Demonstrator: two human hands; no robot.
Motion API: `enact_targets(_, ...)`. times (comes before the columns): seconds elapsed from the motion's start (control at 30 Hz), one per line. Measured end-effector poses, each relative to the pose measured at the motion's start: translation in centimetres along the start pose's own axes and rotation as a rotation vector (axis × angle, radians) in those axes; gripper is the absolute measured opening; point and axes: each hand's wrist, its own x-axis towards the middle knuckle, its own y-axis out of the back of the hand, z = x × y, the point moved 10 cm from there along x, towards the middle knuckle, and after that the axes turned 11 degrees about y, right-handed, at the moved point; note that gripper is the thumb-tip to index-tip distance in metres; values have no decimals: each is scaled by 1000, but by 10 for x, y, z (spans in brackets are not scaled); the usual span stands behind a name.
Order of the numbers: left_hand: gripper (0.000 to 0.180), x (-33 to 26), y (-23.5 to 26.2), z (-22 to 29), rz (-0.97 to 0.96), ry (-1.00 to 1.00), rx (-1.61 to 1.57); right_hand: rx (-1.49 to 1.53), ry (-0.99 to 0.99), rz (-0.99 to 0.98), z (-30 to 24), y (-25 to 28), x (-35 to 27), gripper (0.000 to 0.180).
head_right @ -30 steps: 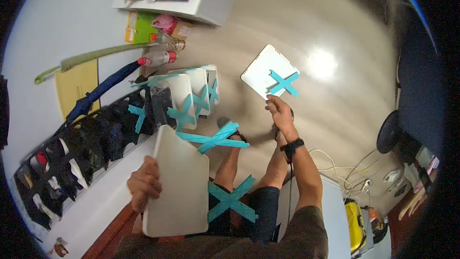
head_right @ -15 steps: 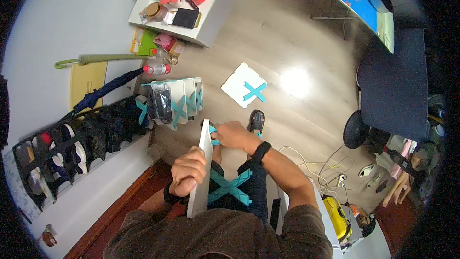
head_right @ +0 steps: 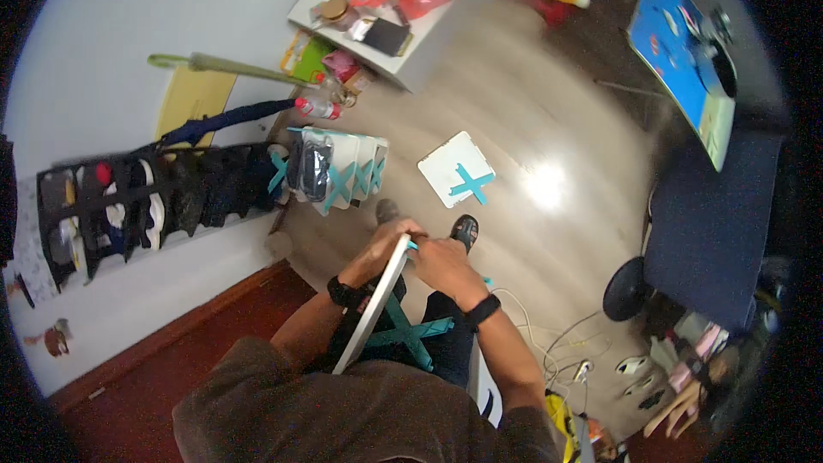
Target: The person assembles multiple small stools by hand and using a power drill, attaching blue cross-shaped legs to white square seats and tightening screws with the tool.
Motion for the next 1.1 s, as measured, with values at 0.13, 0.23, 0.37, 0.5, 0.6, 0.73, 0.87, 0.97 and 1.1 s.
enact_targets(0.13, 50, 3, 9, -5, -112, 90, -357, 112, 60, 393, -9, 17, 6, 18)
enact_targets(0.23, 38, -7, 23, -20, -193, 191, -410, 169, 30, 296, -9, -4, 20, 15)
enact_targets(0.37, 32, -13, 62, -28, -155, 179, -536, 140, 153, 290, -32, -19, 51, 15)
enact_targets(0.5, 37, -22, 79, -35, -310, 211, -697, 28, 138, 181, -43, -44, 80, 12)
enact_targets(0.6, 39, -25, 96, -50, -226, 205, -576, -16, 98, 164, -47, -61, 96, 13)
enact_targets(0.73, 37, -32, 116, -72, -60, 208, -318, -17, 115, 108, -52, -85, 113, 19)
enact_targets(0.87, 32, -44, 113, -108, -66, 418, -705, -144, 81, 25, -53, -106, 115, 19)
enact_targets(0.97, 30, -47, 114, -116, -58, 382, -720, -155, 106, 121, -59, -103, 114, 21)
enact_targets(1.1, 31, -49, 112, -121, -19, 324, -596, -41, 14, 102, -54, -106, 110, 17)
